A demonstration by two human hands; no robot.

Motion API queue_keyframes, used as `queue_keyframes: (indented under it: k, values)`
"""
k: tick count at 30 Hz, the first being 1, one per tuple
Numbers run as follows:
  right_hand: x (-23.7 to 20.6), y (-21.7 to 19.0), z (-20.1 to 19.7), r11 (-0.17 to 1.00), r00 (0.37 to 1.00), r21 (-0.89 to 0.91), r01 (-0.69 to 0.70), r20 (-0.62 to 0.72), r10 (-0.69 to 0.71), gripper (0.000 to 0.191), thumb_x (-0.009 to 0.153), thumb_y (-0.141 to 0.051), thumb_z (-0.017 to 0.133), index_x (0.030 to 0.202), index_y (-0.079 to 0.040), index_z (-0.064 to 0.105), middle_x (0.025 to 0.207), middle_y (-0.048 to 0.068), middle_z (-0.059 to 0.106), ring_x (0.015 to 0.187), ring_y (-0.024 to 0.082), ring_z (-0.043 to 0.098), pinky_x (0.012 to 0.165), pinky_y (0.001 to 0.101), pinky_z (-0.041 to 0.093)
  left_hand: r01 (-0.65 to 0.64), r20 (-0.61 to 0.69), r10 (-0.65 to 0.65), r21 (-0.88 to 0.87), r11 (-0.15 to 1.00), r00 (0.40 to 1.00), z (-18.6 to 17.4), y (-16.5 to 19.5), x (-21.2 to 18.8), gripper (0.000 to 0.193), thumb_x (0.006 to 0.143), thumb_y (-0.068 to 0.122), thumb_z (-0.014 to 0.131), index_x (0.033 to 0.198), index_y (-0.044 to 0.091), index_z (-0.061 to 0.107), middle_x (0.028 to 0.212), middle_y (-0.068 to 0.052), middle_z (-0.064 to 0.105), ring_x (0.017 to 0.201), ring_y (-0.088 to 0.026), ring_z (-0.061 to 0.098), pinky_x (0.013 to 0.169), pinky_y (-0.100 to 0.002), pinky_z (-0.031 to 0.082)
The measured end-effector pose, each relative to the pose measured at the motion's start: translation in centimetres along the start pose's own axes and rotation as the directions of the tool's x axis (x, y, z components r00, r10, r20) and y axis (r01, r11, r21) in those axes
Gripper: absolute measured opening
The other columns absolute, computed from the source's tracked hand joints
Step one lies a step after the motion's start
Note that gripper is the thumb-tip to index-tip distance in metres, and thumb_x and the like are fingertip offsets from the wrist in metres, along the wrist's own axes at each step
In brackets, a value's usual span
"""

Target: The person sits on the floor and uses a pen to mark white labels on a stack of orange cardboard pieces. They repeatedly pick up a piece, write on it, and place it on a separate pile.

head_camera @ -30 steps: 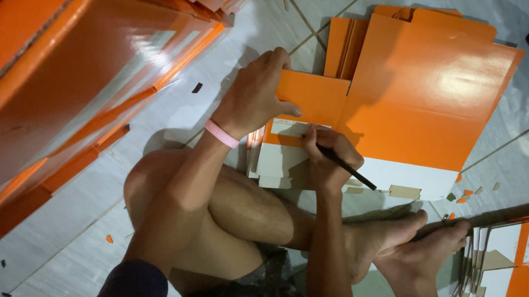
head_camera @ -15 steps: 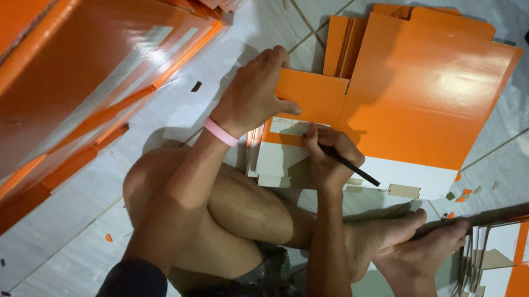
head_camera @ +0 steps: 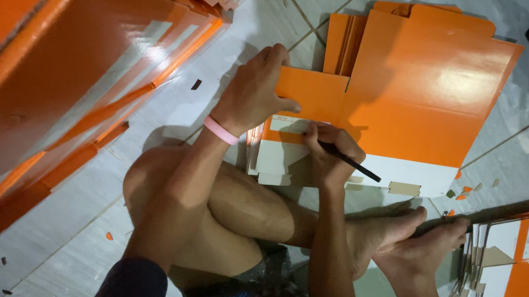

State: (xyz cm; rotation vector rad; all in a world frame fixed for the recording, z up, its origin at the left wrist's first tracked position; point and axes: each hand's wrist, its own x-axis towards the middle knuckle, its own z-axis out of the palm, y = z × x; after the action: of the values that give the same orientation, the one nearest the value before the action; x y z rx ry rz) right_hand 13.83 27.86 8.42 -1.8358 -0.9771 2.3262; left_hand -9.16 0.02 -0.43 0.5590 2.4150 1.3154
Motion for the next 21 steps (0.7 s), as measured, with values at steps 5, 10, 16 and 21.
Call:
queue_keyframes:
  k: [5,10,16,21]
  values:
    - [0.3,0.1,-0.3,1.0,0.999,0.028,0.015,-0.049,-0.013,0.087,0.079,-0.075,0.043,0.149,-0.022,0.046,0.152,0.005,0.051,0.139,0.025,0.045,0.12,0.0419,0.035,0.029,0.02,-0.028,-0.016,0.999,0.999,0.0,-0.1,-0.1,0.069,0.067,0.022,0.097,0.109,0.004,0.044,0.103,-0.02,0.059,0.094,-0.043,0.061,0.077,-0.049,0.052]
    - [0.2,-0.1,-0.2,0.999,0.999,-0.025,0.048,0.006,-0.048,0.088,0.081,-0.074,0.043,0.148,-0.017,0.044,0.15,0.005,0.049,0.137,0.026,0.045,0.118,0.0412,0.035,0.009,0.023,-0.009,0.001,1.0,1.0,0.0,-0.1,-0.1,0.069,0.068,0.021,0.097,0.109,0.003,0.044,0.102,-0.021,0.058,0.094,-0.044,0.061,0.077,-0.049,0.052]
    - [3.0,0.8,-5.8,0.997,0.997,-0.032,0.073,0.009,-0.072,0.087,0.082,-0.075,0.044,0.146,-0.016,0.045,0.152,0.004,0.048,0.137,0.024,0.044,0.119,0.0393,0.033,0.032,0.037,-0.033,0.031,0.999,0.999,0.2,-0.2,-0.1,0.07,0.068,0.023,0.096,0.109,0.004,0.044,0.103,-0.021,0.058,0.093,-0.044,0.061,0.076,-0.049,0.053]
    - [2.5,0.8,-4.8,0.361,0.825,-0.875,0.323,0.074,-0.56,0.084,0.101,-0.071,0.032,0.147,-0.001,0.041,0.152,0.02,0.046,0.138,0.036,0.039,0.127,0.046,0.025,0.003,0.011,-0.004,0.046,0.999,1.0,0.3,-0.4,-0.1,0.072,0.067,0.024,0.097,0.11,0.003,0.043,0.104,-0.021,0.058,0.095,-0.045,0.06,0.076,-0.049,0.052]
